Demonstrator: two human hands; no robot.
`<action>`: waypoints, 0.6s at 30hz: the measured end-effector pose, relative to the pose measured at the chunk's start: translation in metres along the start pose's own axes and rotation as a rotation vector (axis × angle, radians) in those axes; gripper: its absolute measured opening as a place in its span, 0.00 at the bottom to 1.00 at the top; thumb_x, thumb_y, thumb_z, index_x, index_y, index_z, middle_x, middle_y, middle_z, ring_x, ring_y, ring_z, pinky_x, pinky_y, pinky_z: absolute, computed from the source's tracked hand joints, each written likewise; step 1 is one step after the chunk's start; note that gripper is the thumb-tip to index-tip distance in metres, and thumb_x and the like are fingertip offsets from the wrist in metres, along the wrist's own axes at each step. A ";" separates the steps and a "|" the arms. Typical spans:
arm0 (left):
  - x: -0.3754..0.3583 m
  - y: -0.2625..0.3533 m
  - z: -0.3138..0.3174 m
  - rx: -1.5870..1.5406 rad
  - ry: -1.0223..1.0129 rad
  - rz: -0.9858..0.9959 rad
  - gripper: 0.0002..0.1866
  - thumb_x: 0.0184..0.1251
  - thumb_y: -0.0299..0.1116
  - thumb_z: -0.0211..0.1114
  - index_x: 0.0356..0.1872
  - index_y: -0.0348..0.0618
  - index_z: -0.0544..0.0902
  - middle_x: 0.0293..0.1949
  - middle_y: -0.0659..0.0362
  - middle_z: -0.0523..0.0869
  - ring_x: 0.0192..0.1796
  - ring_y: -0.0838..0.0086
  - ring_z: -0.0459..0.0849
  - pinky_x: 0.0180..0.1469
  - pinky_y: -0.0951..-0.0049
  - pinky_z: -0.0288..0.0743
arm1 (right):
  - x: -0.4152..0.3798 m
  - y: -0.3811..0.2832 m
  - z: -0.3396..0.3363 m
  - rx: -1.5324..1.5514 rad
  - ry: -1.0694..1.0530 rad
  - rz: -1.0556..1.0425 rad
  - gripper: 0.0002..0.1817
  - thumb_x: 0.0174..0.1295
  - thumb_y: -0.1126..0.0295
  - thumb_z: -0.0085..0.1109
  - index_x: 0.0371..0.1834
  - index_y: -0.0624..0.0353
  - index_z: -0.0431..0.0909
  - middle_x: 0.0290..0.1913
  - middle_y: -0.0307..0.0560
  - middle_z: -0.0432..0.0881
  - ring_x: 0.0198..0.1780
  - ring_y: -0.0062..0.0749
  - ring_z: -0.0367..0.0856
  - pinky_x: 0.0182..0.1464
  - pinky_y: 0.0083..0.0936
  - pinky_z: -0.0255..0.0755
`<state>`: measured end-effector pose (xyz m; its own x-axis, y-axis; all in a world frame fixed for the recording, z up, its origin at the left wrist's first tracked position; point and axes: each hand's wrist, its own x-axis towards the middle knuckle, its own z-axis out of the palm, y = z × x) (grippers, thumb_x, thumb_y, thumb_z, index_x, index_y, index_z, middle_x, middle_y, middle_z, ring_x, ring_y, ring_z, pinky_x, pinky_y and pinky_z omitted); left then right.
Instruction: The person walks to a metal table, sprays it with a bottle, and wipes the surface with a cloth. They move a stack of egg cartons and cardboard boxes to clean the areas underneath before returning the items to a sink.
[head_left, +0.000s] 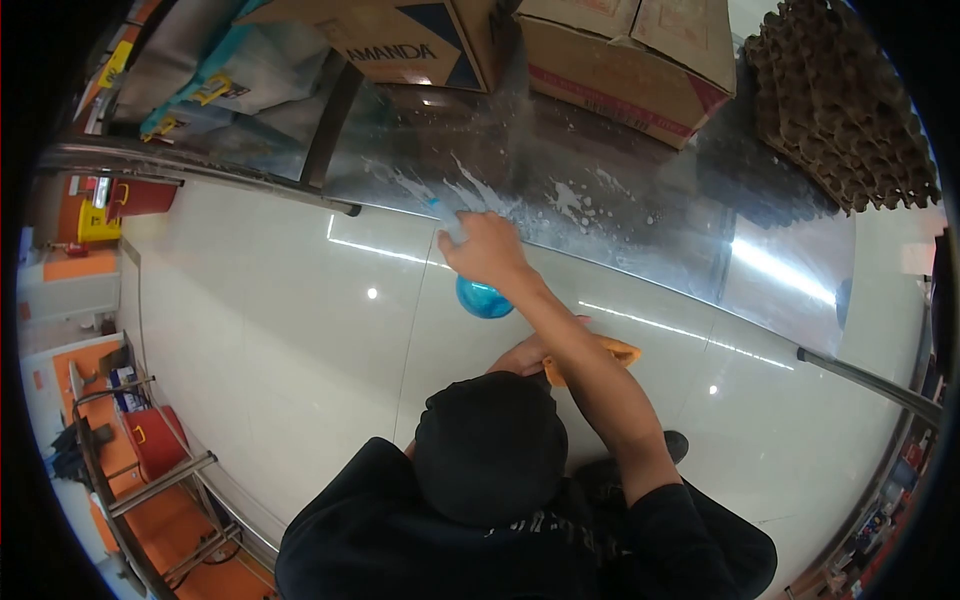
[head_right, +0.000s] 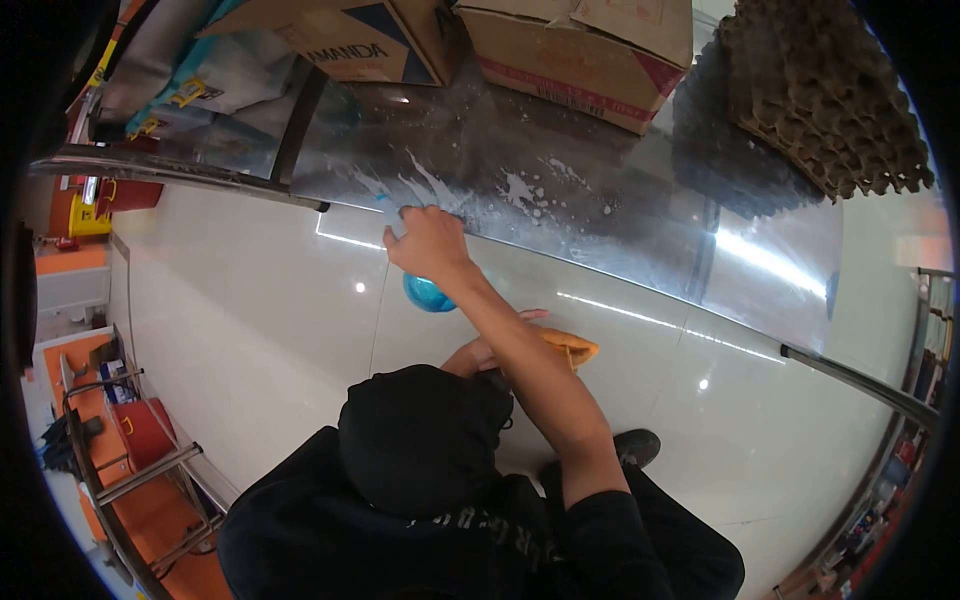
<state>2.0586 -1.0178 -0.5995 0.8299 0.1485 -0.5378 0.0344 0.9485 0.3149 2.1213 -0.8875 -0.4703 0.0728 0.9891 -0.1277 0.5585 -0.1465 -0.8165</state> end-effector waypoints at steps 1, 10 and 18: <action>-0.002 0.005 0.007 0.017 0.028 -0.002 0.35 0.65 0.37 0.66 0.70 0.43 0.61 0.59 0.55 0.76 0.57 0.71 0.78 0.59 0.71 0.73 | 0.000 0.003 -0.006 -0.003 0.014 0.025 0.19 0.54 0.56 0.57 0.35 0.64 0.83 0.33 0.63 0.83 0.40 0.59 0.81 0.49 0.44 0.74; 0.010 -0.011 -0.024 -0.084 -0.187 0.073 0.34 0.61 0.27 0.68 0.68 0.42 0.63 0.59 0.52 0.76 0.62 0.65 0.76 0.65 0.66 0.70 | -0.035 0.060 -0.096 -0.168 -0.006 0.136 0.25 0.55 0.49 0.59 0.41 0.61 0.82 0.43 0.63 0.82 0.49 0.57 0.78 0.54 0.40 0.70; 0.005 0.003 -0.009 -0.059 -0.227 0.083 0.44 0.54 0.38 0.75 0.69 0.40 0.60 0.61 0.48 0.75 0.62 0.60 0.77 0.65 0.60 0.71 | -0.087 0.130 -0.178 -0.124 -0.097 0.364 0.36 0.51 0.42 0.60 0.50 0.66 0.79 0.50 0.68 0.78 0.54 0.60 0.75 0.56 0.39 0.70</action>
<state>2.0578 -1.0116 -0.6083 0.9325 0.1659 -0.3208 -0.0659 0.9515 0.3006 2.3341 -0.9900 -0.4650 0.2096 0.8660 -0.4540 0.6068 -0.4793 -0.6341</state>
